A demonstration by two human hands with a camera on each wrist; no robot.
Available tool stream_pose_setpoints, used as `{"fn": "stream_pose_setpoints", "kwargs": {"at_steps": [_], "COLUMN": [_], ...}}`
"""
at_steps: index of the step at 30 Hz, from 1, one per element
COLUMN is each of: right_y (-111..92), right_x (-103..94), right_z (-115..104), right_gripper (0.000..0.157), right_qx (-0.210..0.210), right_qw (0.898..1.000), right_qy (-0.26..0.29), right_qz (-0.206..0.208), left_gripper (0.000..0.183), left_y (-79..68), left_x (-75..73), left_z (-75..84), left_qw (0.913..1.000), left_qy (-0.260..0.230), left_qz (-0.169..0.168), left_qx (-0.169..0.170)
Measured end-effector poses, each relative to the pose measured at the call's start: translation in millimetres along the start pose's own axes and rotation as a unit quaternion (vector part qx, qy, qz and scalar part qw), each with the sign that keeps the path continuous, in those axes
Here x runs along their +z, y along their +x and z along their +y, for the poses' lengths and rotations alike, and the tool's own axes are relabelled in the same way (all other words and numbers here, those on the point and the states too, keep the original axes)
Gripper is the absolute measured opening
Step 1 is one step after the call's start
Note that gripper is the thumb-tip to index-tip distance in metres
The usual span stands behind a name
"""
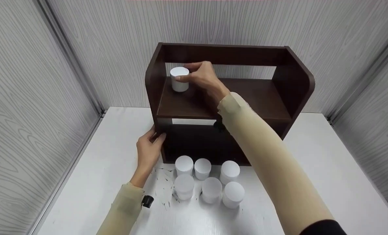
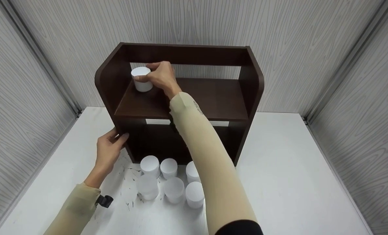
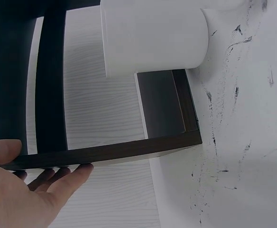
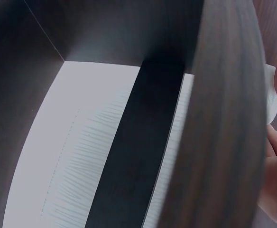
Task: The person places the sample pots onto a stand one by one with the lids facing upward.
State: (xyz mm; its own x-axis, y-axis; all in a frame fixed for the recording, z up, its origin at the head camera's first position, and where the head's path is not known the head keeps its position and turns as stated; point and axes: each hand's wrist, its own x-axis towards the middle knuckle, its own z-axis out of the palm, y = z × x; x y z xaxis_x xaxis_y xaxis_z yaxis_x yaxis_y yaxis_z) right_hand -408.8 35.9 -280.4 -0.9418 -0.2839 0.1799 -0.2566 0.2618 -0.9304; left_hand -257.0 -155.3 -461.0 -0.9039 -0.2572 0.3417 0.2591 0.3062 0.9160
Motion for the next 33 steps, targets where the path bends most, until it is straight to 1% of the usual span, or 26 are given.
{"fn": "stream_pose_setpoints", "kwargs": {"at_steps": [8, 13, 19, 22, 28, 33], "right_y": [0, -1, -5, -8, -16, -28], "right_x": [-1.1, -0.4, -1.4, -4.2, -12.7, -17.8], "right_z": [2, 2, 1, 0, -4, -9], "right_gripper": [0.063, 0.066, 0.069, 0.07, 0.072, 0.069], "right_qx": [-0.002, -0.005, -0.013, -0.018, -0.026, -0.033], "right_qw": [1.0, 1.0, 1.0, 1.0, 0.999, 0.999], "right_qy": [0.005, 0.005, -0.005, -0.009, -0.021, -0.014], "right_qz": [0.001, 0.001, -0.003, -0.002, -0.003, 0.0], "left_gripper": [0.048, 0.048, 0.048, 0.048, 0.049, 0.048], "left_y": [0.5, 0.4, 0.0, 0.5, -0.4, -0.3], "left_x": [1.6, 1.3, 2.0, 2.3, 2.1, 1.5], "left_z": [-1.0, -1.6, -2.8, -2.7, -2.4, -2.8], "left_qw": [1.0, 1.0, 1.0, 1.0, 0.9999, 0.9998], "left_qy": [-0.004, -0.008, -0.009, -0.009, -0.01, -0.018], "left_qz": [-0.001, 0.0, -0.001, 0.0, -0.009, -0.008], "left_qx": [0.0, 0.005, -0.002, -0.001, -0.003, -0.007]}}
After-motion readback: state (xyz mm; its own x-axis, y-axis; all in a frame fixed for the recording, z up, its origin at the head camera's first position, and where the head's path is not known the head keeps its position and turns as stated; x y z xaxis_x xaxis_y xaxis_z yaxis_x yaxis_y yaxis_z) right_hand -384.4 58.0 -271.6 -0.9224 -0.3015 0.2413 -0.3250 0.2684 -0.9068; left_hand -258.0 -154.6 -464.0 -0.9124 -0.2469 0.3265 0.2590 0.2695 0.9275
